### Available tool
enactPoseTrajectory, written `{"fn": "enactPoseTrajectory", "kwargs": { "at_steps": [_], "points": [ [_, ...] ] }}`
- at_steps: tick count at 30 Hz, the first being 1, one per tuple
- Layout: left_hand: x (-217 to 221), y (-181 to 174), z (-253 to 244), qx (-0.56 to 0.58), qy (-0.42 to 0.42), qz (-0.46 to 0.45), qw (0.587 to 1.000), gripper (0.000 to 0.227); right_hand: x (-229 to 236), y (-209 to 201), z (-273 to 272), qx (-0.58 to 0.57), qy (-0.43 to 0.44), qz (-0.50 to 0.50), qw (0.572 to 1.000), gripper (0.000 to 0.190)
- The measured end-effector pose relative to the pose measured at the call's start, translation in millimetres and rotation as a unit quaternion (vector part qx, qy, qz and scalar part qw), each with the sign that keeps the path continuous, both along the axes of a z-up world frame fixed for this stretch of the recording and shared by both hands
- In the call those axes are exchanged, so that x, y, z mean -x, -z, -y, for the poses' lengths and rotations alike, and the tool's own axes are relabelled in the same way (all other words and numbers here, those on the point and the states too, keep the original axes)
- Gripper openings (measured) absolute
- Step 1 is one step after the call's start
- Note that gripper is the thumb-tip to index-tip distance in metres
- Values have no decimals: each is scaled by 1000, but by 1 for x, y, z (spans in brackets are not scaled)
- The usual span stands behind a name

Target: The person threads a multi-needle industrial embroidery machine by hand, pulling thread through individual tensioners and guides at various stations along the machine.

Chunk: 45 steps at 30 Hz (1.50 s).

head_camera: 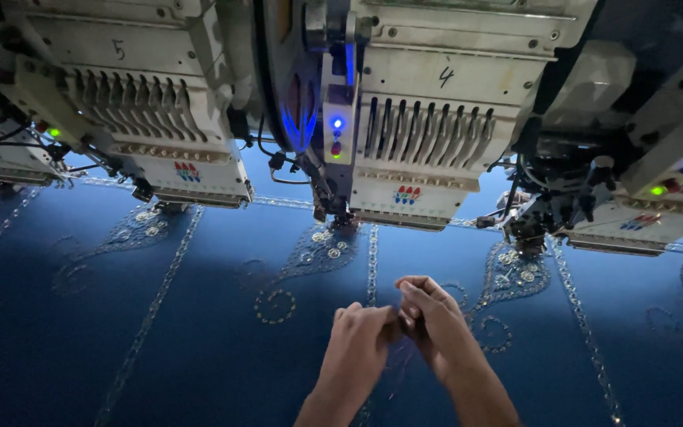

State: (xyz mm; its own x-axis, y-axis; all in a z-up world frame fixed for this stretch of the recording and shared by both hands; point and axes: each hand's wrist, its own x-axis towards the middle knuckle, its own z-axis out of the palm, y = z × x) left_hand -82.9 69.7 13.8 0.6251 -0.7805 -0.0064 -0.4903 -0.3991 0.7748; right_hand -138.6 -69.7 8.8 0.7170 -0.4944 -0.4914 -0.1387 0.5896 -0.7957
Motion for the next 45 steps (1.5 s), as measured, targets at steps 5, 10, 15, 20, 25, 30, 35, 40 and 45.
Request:
{"fn": "enactPoseTrajectory", "kwargs": {
  "at_steps": [5, 10, 15, 20, 25, 30, 35, 40, 45],
  "points": [
    [2, -38, -7, -159, 49, -34, 985, 37, 18, -32, 10, 214, -73, -156, 962, 21],
    [-17, -21, 14, -38, -92, 8, 995, 39, 47, -14, 22, 530, -250, -140, 798, 13],
    [-46, -77, 37, -82, -109, -299, 944, 35, 60, -27, 11, 486, -378, -155, 773, 18],
    [-62, -49, 41, 12, -143, -334, 932, 35, 36, -29, 21, 529, -511, -432, 522, 19],
    [-48, -25, 31, -60, -9, 37, 997, 26, 16, -48, 3, 603, -328, -197, 700, 116],
    [-56, -53, 3, -55, 111, 4, 992, 22, -4, -22, 8, 482, -371, -128, 784, 26],
    [-73, -35, -5, -32, 33, -75, 996, 27, 1, -25, 12, 167, -247, -90, 950, 16],
    [-79, -12, 1, 8, -25, -100, 995, 25, -4, -39, 14, 179, -169, -95, 964, 26],
    [-77, -5, 6, 50, -22, -109, 993, 21, -13, -18, 21, 190, -126, -103, 968, 21]
  ]
}}
